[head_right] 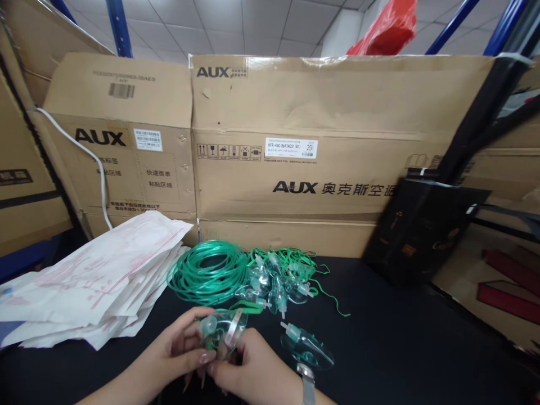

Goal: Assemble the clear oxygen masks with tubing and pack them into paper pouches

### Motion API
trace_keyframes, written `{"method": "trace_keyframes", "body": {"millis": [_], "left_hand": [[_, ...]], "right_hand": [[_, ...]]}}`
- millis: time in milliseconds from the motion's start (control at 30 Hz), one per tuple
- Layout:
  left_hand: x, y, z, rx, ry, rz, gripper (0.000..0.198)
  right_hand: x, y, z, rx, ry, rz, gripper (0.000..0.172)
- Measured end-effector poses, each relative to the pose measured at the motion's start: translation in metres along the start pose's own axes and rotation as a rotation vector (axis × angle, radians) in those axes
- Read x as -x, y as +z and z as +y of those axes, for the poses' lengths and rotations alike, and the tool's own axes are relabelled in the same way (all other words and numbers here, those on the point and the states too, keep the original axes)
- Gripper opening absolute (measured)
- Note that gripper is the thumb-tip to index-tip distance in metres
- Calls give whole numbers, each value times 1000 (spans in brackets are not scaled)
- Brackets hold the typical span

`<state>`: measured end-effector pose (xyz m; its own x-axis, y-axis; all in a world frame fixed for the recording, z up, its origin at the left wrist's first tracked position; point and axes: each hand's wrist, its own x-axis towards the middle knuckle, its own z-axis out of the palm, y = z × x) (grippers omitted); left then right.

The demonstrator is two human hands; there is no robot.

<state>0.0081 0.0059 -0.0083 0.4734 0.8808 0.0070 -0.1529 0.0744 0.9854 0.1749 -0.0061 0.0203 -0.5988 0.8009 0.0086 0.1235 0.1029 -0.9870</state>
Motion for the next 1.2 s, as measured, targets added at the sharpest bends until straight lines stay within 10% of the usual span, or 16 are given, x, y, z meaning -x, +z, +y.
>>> {"method": "trace_keyframes", "body": {"millis": [400,1200], "left_hand": [[-3,-4,3,-73,-163,90,41],[-6,-13,16,-115,-58,271,38]], "right_hand": [[-1,2,-5,-103,58,98,38],[0,0,2,0,73,139,39]]}}
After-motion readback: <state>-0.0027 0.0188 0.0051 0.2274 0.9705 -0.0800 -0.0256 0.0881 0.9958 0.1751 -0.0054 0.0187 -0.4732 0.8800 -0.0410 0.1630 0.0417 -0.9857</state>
